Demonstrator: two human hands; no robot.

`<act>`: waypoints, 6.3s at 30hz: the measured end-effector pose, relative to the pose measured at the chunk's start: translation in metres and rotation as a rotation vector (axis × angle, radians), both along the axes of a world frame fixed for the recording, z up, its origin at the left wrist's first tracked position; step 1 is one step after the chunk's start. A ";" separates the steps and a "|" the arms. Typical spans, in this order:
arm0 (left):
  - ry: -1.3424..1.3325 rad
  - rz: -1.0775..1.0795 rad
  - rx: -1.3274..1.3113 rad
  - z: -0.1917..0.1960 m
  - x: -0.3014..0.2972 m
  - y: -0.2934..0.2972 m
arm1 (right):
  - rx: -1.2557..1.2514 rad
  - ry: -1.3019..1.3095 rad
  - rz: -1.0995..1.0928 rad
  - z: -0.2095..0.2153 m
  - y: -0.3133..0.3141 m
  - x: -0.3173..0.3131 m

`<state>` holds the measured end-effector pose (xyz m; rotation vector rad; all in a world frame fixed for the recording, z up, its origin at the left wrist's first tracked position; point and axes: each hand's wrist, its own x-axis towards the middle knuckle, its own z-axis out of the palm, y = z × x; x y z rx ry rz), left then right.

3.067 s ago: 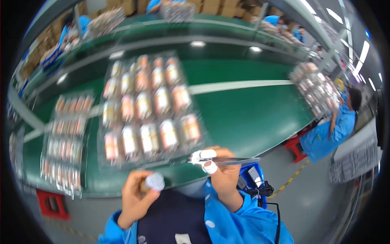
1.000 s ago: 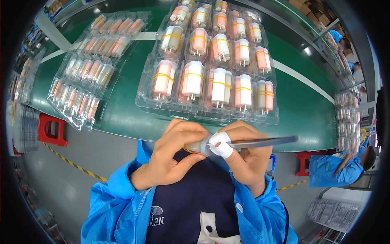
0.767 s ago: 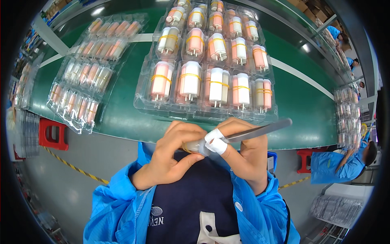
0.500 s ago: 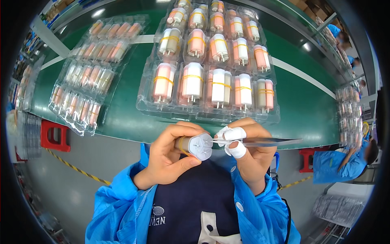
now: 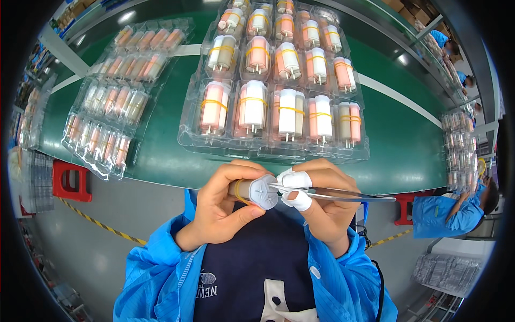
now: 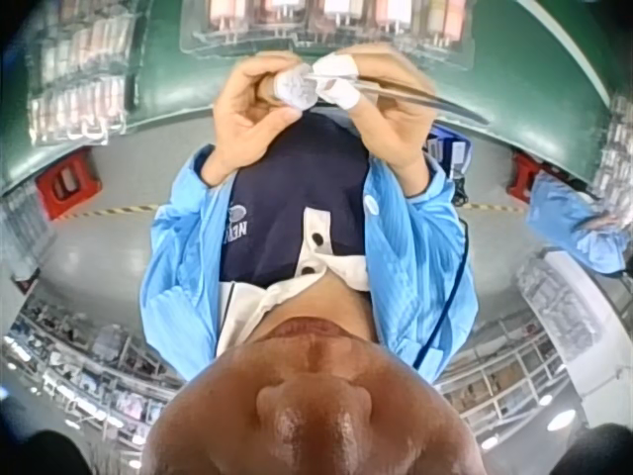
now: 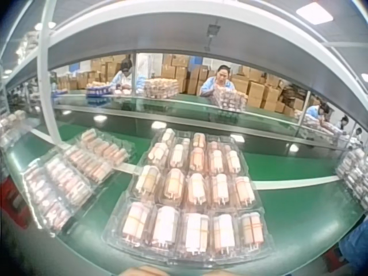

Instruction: The person uses tweezers to insert a small white component into the top of a cylindrical object. They repeat this process for several units, picking them from a tray and placing them back after insertion.

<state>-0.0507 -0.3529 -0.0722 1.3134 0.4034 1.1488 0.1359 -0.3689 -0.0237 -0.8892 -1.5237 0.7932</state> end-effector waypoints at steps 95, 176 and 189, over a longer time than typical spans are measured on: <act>0.253 0.267 0.301 -0.007 -0.002 0.001 | -0.070 0.125 -0.041 -0.011 -0.003 -0.013; -0.001 0.039 0.055 -0.011 -0.009 0.002 | -0.105 0.115 -0.033 -0.009 0.001 -0.012; 0.002 0.060 0.097 -0.011 -0.009 0.001 | -0.059 0.094 0.000 -0.011 0.001 -0.010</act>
